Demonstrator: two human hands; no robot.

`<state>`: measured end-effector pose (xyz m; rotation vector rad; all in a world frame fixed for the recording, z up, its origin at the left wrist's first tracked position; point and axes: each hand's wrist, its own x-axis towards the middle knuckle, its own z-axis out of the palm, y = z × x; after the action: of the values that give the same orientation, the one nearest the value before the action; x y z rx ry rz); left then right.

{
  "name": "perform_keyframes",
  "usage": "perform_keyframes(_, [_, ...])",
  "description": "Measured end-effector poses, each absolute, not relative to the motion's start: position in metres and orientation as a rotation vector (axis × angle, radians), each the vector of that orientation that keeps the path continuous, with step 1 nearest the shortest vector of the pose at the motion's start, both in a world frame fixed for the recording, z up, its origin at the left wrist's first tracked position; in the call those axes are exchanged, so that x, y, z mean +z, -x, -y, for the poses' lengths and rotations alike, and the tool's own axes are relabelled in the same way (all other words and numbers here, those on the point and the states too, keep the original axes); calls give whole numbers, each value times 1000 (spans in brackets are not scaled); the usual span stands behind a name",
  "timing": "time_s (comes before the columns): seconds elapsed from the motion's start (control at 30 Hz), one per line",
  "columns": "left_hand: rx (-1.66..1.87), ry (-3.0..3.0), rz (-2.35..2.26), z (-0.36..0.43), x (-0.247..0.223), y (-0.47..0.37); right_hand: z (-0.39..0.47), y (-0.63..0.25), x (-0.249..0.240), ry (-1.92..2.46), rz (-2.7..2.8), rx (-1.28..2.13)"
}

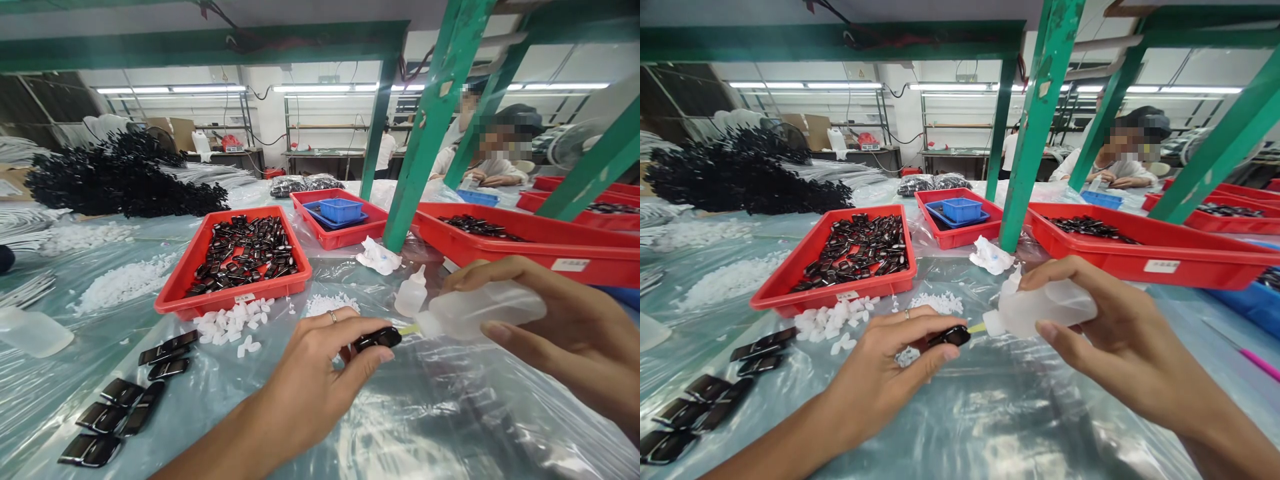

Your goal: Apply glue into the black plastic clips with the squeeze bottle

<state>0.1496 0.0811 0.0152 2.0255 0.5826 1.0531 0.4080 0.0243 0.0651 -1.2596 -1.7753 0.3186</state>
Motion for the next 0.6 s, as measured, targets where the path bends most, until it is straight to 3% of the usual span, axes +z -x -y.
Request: perform_keyframes(0.6, [986, -1957, -592, -79, 16, -150, -24, -411, 65, 1260, 1784, 363])
